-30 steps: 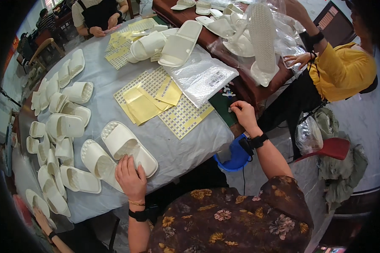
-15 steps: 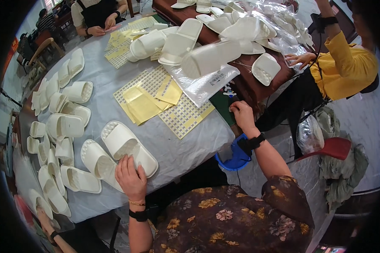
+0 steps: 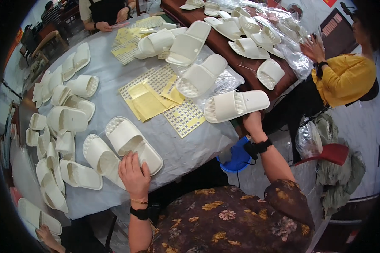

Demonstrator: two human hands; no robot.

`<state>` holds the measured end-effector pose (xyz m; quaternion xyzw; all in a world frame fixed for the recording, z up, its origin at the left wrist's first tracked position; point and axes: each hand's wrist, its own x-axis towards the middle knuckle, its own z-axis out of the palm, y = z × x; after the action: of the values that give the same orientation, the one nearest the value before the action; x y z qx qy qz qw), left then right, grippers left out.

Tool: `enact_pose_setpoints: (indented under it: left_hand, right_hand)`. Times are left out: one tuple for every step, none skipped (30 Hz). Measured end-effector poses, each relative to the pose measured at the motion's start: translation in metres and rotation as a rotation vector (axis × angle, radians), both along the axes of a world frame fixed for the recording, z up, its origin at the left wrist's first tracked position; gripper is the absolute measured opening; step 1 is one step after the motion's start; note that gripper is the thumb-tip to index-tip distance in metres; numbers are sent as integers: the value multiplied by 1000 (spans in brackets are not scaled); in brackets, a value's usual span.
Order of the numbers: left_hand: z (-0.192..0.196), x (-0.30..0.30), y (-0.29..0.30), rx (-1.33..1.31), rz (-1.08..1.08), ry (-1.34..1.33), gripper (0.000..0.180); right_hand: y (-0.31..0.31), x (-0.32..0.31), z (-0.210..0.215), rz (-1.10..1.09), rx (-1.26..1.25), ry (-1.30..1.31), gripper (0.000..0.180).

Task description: Applying size or quality control labels to white slippers in a manufacturing setting.

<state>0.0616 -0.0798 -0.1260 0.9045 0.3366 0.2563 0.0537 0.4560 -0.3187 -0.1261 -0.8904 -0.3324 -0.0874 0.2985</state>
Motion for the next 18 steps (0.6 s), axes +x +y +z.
enact_pose_setpoints:
  left_hand:
    - [0,0,0,5,-13,-6,40]
    - [0,0,1,14,-19,-9,41]
    - [1,-1,2,22,7,0,41]
    - [1,-1,2,31,-1,-11,41]
    - [1,0,2,40,-16,-27,40]
    - [1,-1,1,21,-7,-16,39]
    - [2,-1,2,25,-6,-23,39]
    - [2,-1,2,23,-5,-18,40]
    - [2,0,1,14,-8,-11,40]
    - [2,0,0,11,-26,-21,40]
    - [2,0,0,2,-16,-15,40]
    - [2,0,0,-6,-5,-7,41]
    - [2,0,0,-9,-16,-13,41]
    - [1,0,0,-1,-15,-18,40]
    - [1,0,0,7,-13,-21,40]
    - [1,0,0,11,-20,-26,40]
    - [0,-1,0,16,-18,-24,40]
    - [0,0,1,24,-14,-26,39]
  right_hand:
    - [-2,-2,2,13,6,9,32]
    - [-2,-2,6,-25,3,62,31]
    - [-2,-4,9,-61,1,122,30]
    - [-3,-3,15,-17,74,190,29]
    - [0,-3,18,-46,115,309,29]
    - [-7,-4,29,-138,184,705,31]
    - [-6,-5,33,-135,184,702,31]
    - [-7,-7,40,-109,379,857,33]
    - [-10,-10,46,-88,577,1005,35]
    - [-11,-12,52,-65,626,1039,33]
    - [-11,-13,57,-63,624,1021,33]
    - [-12,-15,61,-49,720,1085,30]
    - [-13,-16,65,15,826,1158,27]
    - [-9,-13,67,-76,799,1193,27]
    - [-8,-12,69,-33,799,1186,27]
    - [-4,-10,70,-116,762,1165,27]
    - [-2,-8,71,-201,729,1147,28]
    - [1,-7,72,-195,727,1142,28]
